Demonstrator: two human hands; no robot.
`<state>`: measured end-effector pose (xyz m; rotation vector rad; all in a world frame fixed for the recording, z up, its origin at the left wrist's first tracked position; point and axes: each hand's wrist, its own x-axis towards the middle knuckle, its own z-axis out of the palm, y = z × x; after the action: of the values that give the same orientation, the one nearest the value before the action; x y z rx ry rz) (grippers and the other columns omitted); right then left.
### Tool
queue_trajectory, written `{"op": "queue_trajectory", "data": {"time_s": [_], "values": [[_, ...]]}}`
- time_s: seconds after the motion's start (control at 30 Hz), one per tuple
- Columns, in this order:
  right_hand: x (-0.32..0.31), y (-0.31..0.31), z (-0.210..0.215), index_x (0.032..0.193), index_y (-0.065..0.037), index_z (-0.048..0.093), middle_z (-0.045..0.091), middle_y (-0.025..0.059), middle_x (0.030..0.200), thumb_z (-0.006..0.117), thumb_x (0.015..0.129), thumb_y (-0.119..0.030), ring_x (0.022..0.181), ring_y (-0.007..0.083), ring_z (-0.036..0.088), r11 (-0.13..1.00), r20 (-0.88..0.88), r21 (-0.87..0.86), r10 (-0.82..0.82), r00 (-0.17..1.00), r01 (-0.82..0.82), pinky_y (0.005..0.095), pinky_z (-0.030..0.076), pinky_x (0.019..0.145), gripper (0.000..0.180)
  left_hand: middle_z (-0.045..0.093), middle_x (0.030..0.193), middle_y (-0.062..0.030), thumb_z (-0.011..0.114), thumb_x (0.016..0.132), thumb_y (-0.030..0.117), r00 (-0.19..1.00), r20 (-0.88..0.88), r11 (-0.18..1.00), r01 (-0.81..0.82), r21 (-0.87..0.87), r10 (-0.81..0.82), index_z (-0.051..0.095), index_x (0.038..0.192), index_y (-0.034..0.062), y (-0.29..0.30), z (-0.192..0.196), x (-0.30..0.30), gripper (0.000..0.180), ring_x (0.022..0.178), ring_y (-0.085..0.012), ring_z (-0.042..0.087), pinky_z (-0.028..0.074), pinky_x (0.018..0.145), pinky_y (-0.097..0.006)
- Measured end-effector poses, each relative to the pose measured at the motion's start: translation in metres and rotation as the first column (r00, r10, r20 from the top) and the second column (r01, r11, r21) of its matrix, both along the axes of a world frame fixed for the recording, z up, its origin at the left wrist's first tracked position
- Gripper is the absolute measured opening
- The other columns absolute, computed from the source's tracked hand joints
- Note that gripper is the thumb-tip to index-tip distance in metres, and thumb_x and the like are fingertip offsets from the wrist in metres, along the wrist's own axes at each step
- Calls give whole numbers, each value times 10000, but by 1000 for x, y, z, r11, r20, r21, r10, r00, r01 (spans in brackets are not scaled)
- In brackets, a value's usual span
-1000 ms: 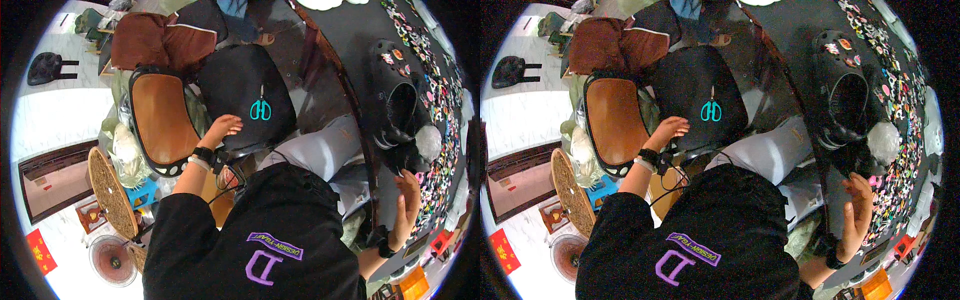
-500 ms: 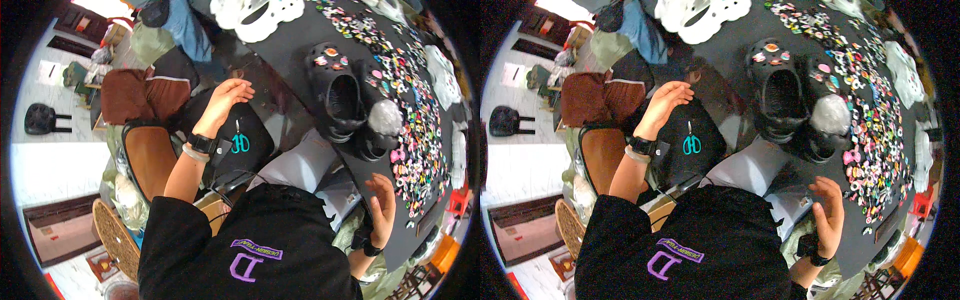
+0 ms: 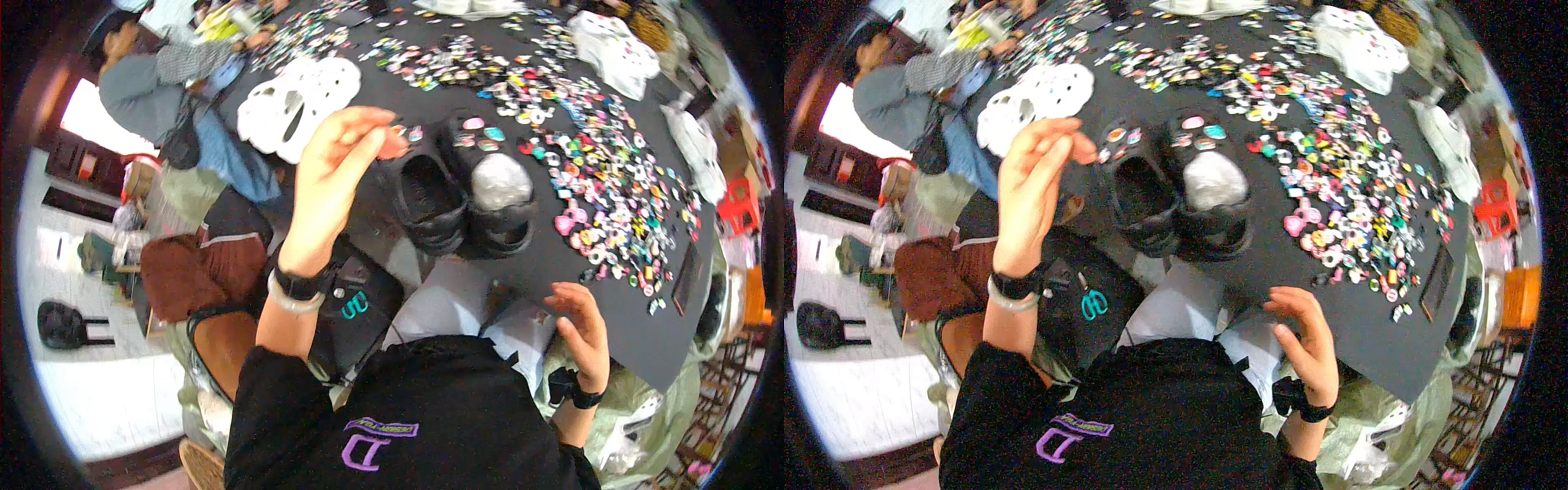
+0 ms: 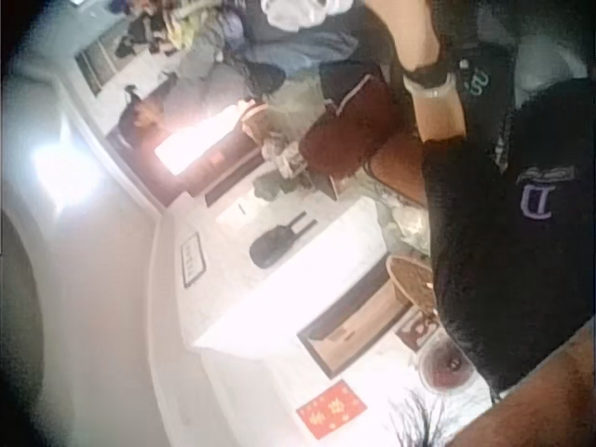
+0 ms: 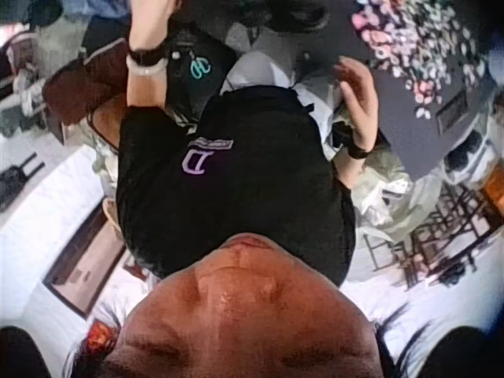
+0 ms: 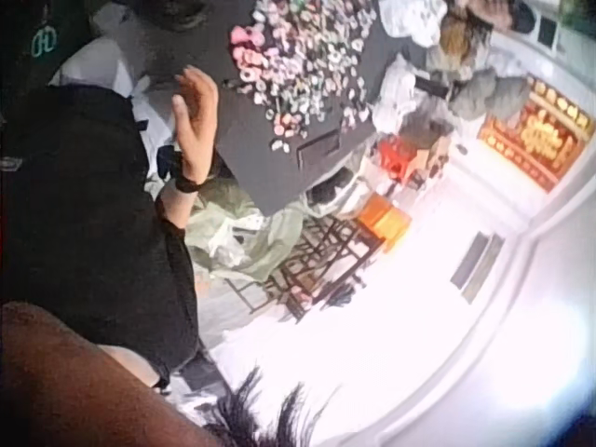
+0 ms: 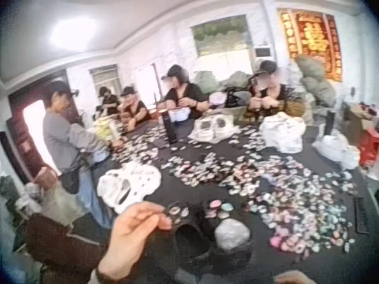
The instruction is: Attaching decorative charms to black clogs at a manufacturing assembly station.
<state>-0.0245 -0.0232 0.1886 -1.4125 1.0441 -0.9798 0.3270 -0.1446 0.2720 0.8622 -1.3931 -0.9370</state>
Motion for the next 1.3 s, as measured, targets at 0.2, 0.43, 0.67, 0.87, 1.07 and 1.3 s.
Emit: {"op": "queue_trajectory", "data": {"time_s": [0.2,0.43,0.67,0.87,1.07,1.3], "values": [[-12,9,2,1211,-11,560,524,124,1258,600,833,-6,1076,211,573,996,19,12,-86,996,86,321,430,904,380,633,889,-61,626,882,59,746,663,994,22,-104,53,616,1074,20,13,1,-29,196,796,-159,606,482,743,-292],[10,-24,10,1279,-22,502,520,129,1262,635,836,-18,1102,228,558,976,-224,-204,-126,966,80,339,453,908,463,578,1050,-174,622,889,274,448,893,994,111,-17,-35,476,1293,30,10,-37,-56,494,955,-345,588,478,839,-412],[47,-66,-10,1368,-23,395,377,246,1421,729,795,-183,1325,388,376,934,-420,-356,-186,888,27,427,342,1078,682,494,1192,-193,620,888,294,491,871,1000,-14,-1,8,548,1215,87,5,-49,-73,394,964,-359,585,489,834,-411],[58,-72,-39,1360,22,372,441,225,1358,801,722,-190,1238,376,453,937,-375,-329,-243,895,116,402,408,1028,798,410,1336,-248,694,809,401,304,950,990,86,-109,78,616,1126,79,8,-52,-79,458,1049,-395,585,497,868,-434],[69,-63,-35,1359,12,373,442,206,1363,810,712,-172,1212,353,470,913,-337,-375,-293,895,158,383,490,924,802,419,1351,-258,775,672,488,388,912,989,-3,-147,137,621,1040,60,21,-58,-85,585,955,-373,624,526,788,-417],[92,-28,-38,1352,-3,407,375,231,1425,774,741,-202,1280,399,397,939,-295,-343,-73,953,-34,433,384,1050,740,502,1341,-164,801,689,393,483,858,984,120,133,-175,647,1022,28,19,-30,-29,518,1047,-333,615,499,875,-405]]}}
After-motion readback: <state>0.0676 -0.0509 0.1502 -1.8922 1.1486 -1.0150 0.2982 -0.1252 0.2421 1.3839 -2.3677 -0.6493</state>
